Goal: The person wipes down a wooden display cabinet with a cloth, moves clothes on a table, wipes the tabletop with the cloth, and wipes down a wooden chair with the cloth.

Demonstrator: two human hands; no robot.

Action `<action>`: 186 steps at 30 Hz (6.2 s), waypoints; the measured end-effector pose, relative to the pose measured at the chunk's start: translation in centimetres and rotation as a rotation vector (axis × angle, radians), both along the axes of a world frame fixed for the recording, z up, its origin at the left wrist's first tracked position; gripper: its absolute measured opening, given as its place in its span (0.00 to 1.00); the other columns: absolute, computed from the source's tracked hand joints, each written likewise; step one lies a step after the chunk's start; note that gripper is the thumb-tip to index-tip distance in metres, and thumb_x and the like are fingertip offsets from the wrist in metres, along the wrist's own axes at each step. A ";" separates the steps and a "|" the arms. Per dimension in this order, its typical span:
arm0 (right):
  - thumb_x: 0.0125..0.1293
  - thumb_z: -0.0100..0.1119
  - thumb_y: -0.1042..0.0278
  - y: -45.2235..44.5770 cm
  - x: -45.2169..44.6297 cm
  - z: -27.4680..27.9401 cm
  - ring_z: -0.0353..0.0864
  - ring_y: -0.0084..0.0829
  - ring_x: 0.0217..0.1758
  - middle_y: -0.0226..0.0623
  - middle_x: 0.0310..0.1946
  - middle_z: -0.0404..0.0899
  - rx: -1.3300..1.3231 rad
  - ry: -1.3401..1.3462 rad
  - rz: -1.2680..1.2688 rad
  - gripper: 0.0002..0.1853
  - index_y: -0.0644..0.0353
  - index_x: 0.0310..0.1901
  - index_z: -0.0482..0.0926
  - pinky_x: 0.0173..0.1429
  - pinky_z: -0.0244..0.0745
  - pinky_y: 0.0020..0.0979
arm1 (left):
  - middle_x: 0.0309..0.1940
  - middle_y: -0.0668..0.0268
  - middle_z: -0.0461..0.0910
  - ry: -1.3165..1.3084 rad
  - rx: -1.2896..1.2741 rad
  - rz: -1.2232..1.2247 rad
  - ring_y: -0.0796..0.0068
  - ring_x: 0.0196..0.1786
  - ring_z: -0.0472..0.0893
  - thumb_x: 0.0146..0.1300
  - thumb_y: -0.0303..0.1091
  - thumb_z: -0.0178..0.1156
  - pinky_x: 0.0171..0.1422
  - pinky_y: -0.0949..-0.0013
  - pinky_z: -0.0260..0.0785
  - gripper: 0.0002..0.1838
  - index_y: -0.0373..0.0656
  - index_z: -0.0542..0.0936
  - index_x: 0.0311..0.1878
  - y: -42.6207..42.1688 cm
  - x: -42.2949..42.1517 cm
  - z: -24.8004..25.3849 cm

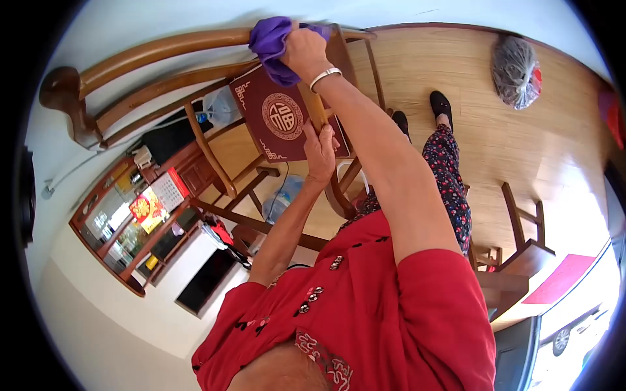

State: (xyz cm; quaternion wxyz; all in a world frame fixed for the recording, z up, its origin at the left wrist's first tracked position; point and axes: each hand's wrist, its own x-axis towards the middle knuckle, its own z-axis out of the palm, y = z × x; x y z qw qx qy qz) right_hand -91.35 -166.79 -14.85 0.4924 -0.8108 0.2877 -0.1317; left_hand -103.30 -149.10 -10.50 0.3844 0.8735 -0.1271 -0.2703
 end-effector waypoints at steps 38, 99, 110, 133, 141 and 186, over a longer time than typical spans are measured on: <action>0.45 0.73 0.66 17.5 -23.6 -0.5 0.82 0.37 0.46 0.46 0.43 0.81 1.148 0.281 0.416 0.32 0.66 0.53 0.74 0.54 0.74 0.33 | 0.43 0.48 0.76 0.031 0.073 0.647 0.51 0.49 0.75 0.67 0.39 0.48 0.57 0.60 0.64 0.17 0.32 0.74 0.48 12.5 -8.1 0.4; 0.57 0.58 0.67 2.4 -10.9 -16.2 0.69 0.38 0.58 0.25 0.47 0.74 -0.692 0.169 1.155 0.19 0.49 0.52 0.79 0.42 0.79 0.35 | 0.33 0.45 0.81 -0.115 0.211 0.063 0.46 0.37 0.82 0.65 0.42 0.58 0.40 0.58 0.74 0.24 0.32 0.70 0.55 0.9 -0.1 0.7; 0.63 0.54 0.67 0.9 1.0 -14.0 0.82 0.38 0.41 0.35 0.45 0.79 -0.734 0.293 0.810 0.17 0.54 0.54 0.75 0.37 0.79 0.36 | 0.26 0.55 0.78 -0.081 0.238 0.101 0.61 0.28 0.79 0.66 0.40 0.58 0.35 0.65 0.71 0.20 0.35 0.71 0.52 0.5 -0.2 0.9; 0.49 0.57 0.77 6.7 -16.0 -16.8 0.73 0.49 0.51 0.42 0.42 0.78 -0.051 0.029 0.430 0.17 0.59 0.44 0.81 0.54 0.73 0.42 | 0.34 0.47 0.81 -0.050 0.257 0.091 0.48 0.37 0.82 0.62 0.46 0.60 0.41 0.56 0.73 0.25 0.34 0.72 0.54 0.6 0.2 0.6; 0.53 0.55 0.77 13.1 -15.5 -12.7 0.75 0.55 0.49 0.54 0.43 0.77 0.636 0.060 0.208 0.19 0.64 0.49 0.77 0.56 0.70 0.45 | 0.26 0.59 0.80 -0.022 0.221 0.115 0.71 0.29 0.80 0.65 0.42 0.59 0.36 0.69 0.72 0.19 0.35 0.72 0.46 0.5 0.2 0.8; 0.55 0.51 0.69 12.5 -16.1 -24.1 0.80 0.57 0.40 0.60 0.35 0.80 0.401 0.329 0.309 0.16 0.67 0.44 0.77 0.47 0.76 0.49 | 0.27 0.52 0.79 -0.025 0.131 0.110 0.52 0.29 0.81 0.63 0.38 0.59 0.34 0.61 0.72 0.17 0.35 0.72 0.47 1.5 -0.3 -0.4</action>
